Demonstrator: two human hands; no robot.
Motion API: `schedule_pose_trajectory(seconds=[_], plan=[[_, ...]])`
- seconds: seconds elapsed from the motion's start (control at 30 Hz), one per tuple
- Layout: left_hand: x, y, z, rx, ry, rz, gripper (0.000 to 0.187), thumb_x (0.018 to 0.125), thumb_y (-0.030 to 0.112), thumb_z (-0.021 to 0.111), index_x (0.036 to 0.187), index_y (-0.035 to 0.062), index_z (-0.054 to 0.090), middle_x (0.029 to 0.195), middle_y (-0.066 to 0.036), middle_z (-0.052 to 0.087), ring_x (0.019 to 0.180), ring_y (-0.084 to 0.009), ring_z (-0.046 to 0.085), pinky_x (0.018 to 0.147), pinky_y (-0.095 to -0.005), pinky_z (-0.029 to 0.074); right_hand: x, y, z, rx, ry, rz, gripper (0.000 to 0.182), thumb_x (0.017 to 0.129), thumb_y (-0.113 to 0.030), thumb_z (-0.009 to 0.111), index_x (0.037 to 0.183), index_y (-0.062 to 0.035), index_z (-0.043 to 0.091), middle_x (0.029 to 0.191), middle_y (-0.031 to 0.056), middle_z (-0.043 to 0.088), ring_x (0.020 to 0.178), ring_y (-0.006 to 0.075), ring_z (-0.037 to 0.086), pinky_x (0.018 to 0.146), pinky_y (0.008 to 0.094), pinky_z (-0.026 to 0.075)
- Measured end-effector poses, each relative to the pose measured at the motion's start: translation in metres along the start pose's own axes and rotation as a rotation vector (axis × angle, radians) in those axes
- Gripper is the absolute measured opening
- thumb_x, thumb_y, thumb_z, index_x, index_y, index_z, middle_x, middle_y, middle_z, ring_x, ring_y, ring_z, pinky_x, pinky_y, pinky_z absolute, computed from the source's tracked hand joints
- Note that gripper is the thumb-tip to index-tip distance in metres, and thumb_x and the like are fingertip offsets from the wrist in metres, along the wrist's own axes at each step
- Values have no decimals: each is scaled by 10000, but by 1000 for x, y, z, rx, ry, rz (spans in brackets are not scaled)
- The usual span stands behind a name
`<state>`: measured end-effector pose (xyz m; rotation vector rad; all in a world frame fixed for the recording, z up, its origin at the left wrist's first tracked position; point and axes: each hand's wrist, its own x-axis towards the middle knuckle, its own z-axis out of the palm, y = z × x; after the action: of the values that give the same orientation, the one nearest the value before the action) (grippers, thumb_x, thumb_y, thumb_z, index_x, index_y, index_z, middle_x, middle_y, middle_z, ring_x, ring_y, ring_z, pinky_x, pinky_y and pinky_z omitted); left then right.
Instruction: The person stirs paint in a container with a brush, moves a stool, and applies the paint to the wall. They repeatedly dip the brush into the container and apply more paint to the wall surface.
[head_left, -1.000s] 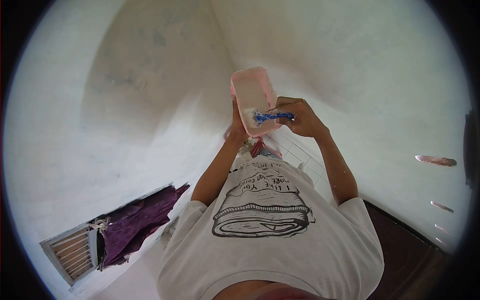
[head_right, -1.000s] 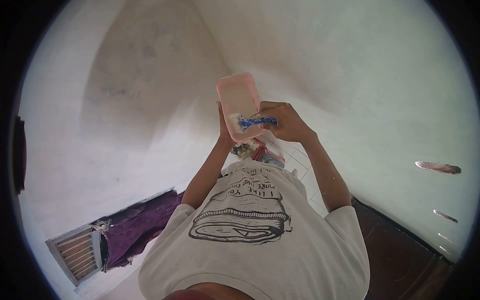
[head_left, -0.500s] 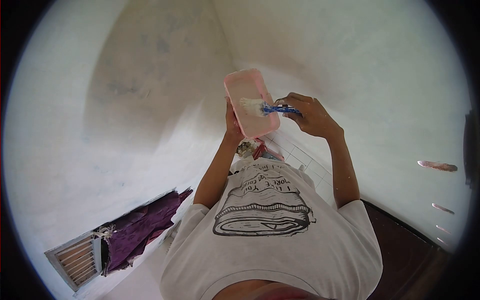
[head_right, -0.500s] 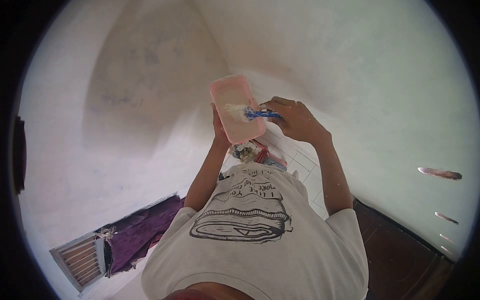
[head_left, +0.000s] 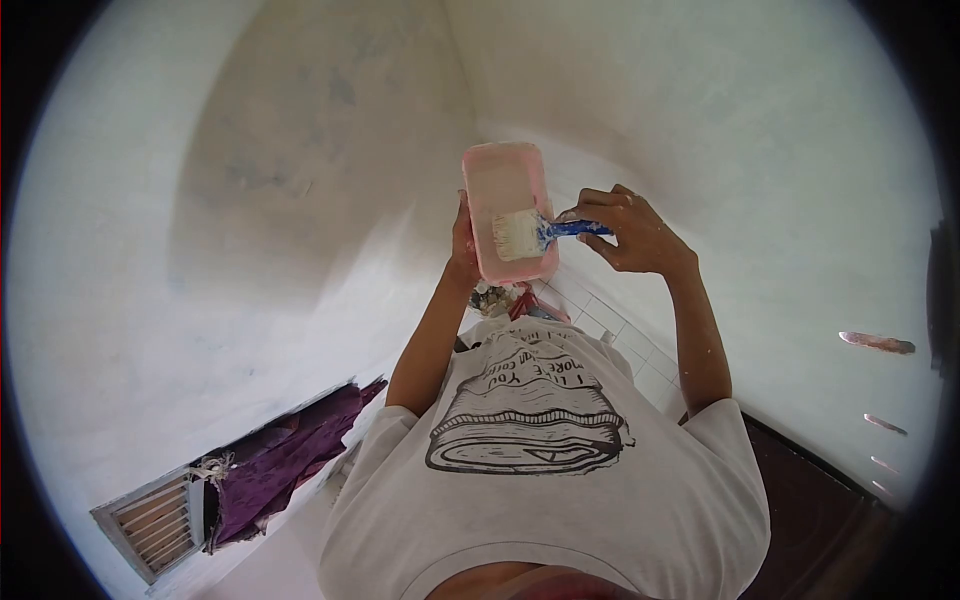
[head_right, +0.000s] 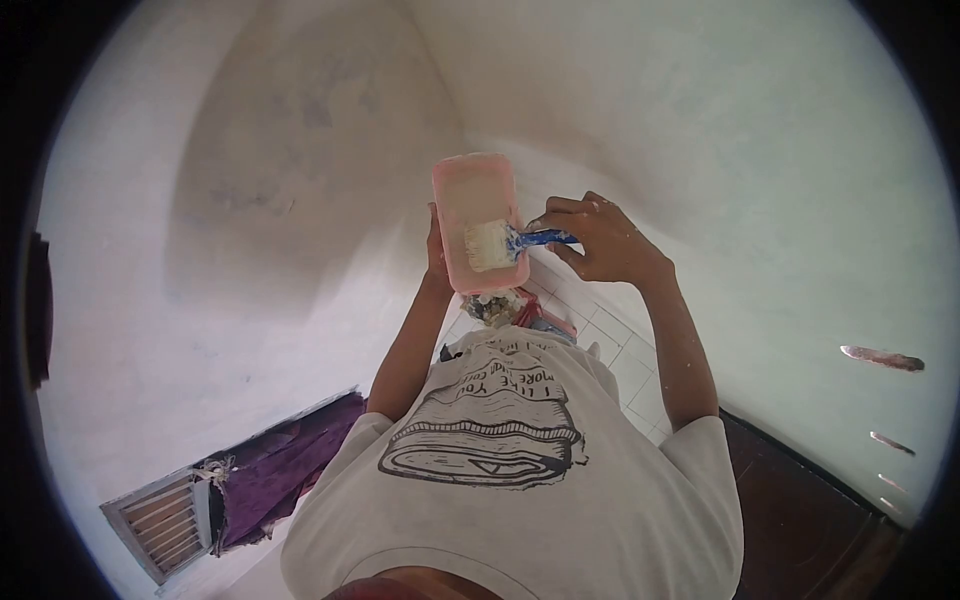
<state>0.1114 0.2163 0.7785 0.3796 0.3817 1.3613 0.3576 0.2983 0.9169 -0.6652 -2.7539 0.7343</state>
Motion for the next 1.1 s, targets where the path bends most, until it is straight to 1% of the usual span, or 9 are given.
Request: schedule_pose_trajectory(seconds=[0.1, 0.33, 0.37, 0.47, 0.53, 0.67, 0.8, 0.97, 1.1], plan=[[0, 4, 1, 13, -3, -27, 776, 991, 685, 311, 1493, 98, 380, 1383, -160, 548, 1211, -315, 600, 1011, -492, 529, 7, 1, 0, 118, -89, 107, 240, 884, -108, 683, 1123, -118, 706, 948, 34, 653, 825, 256, 628, 805, 398, 494], [6, 3, -4, 197, 209, -89, 771, 996, 668, 337, 1501, 87, 372, 1409, -163, 531, 1237, -304, 584, 1025, -474, 525, 21, 1, 5, 67, -38, -66, 253, 837, -6, 680, 1065, -108, 723, 987, 15, 699, 875, 265, 663, 742, 407, 513], [6, -1, -5, 196, 206, -91, 771, 996, 668, 337, 1501, 87, 372, 1409, -163, 531, 1237, -304, 584, 1025, -474, 525, 24, -1, 5, 83, 22, -113, 270, 807, 46, 685, 1041, -84, 723, 964, 22, 708, 857, 268, 670, 722, 401, 516], [5, -10, 11, 119, 173, -10, 826, 970, 729, 296, 1506, 104, 372, 1412, -146, 527, 1229, -290, 582, 1004, -458, 537, 27, 3, 11, 143, 19, -65, 239, 845, -5, 673, 1043, -129, 723, 1018, -12, 694, 868, 259, 662, 725, 398, 514], [3, -14, 14, 137, 172, 128, 850, 951, 759, 291, 1510, 121, 358, 1411, -131, 523, 1229, -285, 580, 991, -455, 543, 28, 3, 17, 154, 35, -70, 242, 835, 15, 672, 1033, -116, 717, 1010, -9, 690, 864, 259, 662, 717, 397, 514], [0, -15, 20, 101, 168, 131, 833, 956, 750, 301, 1508, 129, 355, 1414, -123, 511, 1245, -277, 563, 983, -448, 546, 27, 1, 21, 197, 69, -88, 277, 788, 90, 677, 1013, -64, 724, 986, 37, 697, 840, 283, 668, 693, 391, 518], [0, -10, 27, 124, 113, 127, 881, 920, 800, 301, 1501, 141, 363, 1396, -123, 520, 1234, -281, 569, 978, -455, 549, 24, -1, 28, 204, 79, -67, 262, 796, 81, 677, 1009, -64, 725, 972, 43, 683, 826, 283, 659, 685, 393, 512], [-2, -8, 29, 131, 165, 116, 898, 905, 818, 300, 1498, 147, 365, 1381, -126, 528, 1214, -285, 582, 973, -462, 552, 20, -12, 31, 202, 154, -83, 328, 813, 47, 684, 1103, -103, 719, 1003, 33, 661, 807, 271, 648, 677, 403, 510], [-2, -11, 20, 66, 128, 177, 859, 924, 789, 318, 1486, 143, 385, 1372, -131, 539, 1195, -294, 598, 971, -462, 551, 17, -15, 32, 78, 111, -40, 390, 815, 31, 685, 1168, -135, 704, 998, 31, 634, 817, 263, 641, 672, 413, 507]])
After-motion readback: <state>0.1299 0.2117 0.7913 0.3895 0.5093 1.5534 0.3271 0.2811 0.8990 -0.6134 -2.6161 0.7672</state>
